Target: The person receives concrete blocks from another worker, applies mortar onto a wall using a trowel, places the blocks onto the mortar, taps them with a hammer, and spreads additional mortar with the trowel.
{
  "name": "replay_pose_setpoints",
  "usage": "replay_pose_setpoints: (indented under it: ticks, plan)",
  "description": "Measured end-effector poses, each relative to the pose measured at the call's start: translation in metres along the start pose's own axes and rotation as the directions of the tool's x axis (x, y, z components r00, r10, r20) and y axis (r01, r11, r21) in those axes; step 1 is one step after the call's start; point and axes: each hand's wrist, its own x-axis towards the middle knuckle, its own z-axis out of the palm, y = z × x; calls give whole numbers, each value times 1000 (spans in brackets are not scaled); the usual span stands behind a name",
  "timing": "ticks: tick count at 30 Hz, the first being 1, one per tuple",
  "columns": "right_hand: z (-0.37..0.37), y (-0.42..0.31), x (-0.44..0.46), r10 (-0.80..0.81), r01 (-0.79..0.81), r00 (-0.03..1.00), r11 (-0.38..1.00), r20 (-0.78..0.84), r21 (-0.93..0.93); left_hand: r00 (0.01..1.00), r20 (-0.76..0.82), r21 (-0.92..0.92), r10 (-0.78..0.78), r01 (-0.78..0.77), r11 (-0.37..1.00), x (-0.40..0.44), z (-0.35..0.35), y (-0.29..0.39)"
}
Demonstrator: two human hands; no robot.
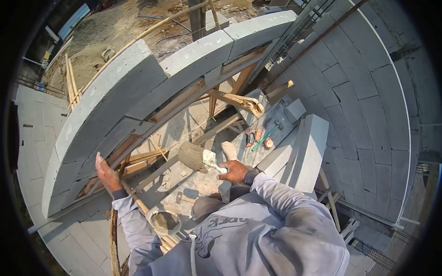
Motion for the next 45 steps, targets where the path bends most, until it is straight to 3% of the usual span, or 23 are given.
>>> replay_pose_setpoints:
  ticks: [2, 6, 9, 10, 14, 19, 21, 22, 30, 32, 35, 37, 43, 45]
  plan:
    - [-29, -13, -9, 103, -111, 987, 992, 122, 53, 998, -17, 35, 66, -65, 997, 19, 17, 42]
    - [-75, -2, -24, -173, 167, 982, 983, -75, -79, 996, -32, -18, 79, -79, 997, 40, 64, 105]
    - [-122, -11, -37, -116, 116, 990, 993, 75, 7, 995, -38, -29, 93, -94, 995, 47, 93, 133]
    - [-133, -14, -42, -3, -14, 990, 993, 139, 116, 993, -35, -19, 111, -111, 994, 50, 101, 138]
    - [-174, -28, -66, 90, -123, 982, 973, 165, 198, 988, -44, 8, 147, -147, 989, 58, 113, 144]
    - [-214, -29, -70, -28, 24, 1000, 972, 14, 232, 988, -90, 50, 125, -121, 991, 61, 124, 134]
    - [-242, -52, -65, 78, -99, 994, 946, 80, 308, 985, -116, 81, 127, -118, 990, 59, 125, 144]
    - [-254, -60, -58, 112, -121, 992, 967, 49, 225, 982, -131, 57, 136, -129, 990, 62, 127, 141]
    - [-347, -88, 64, -47, 42, 998, 995, 51, 85, 979, -185, 199, 82, -45, 979, 80, 150, 173]
    - [-375, -102, 112, -130, 136, 990, 979, 47, -150, 972, -213, 265, 103, -45, 963, 88, 166, 187]
    - [-407, -131, 185, -307, 326, 944, 822, 119, -467, 962, -249, 394, 109, -2, 919, 98, 193, 211]
    - [-414, -143, 230, -492, 452, 855, 550, 165, -702, 984, -179, 451, 26, 58, 891, 102, 207, 220]
    - [-395, -179, 299, -571, 572, 765, 391, 297, -721, 971, -162, 605, -176, 239, 760, 112, 236, 248]
    - [-386, -179, 311, -526, 571, 780, 374, 340, -731, 960, -189, 633, -205, 279, 722, 107, 243, 253]
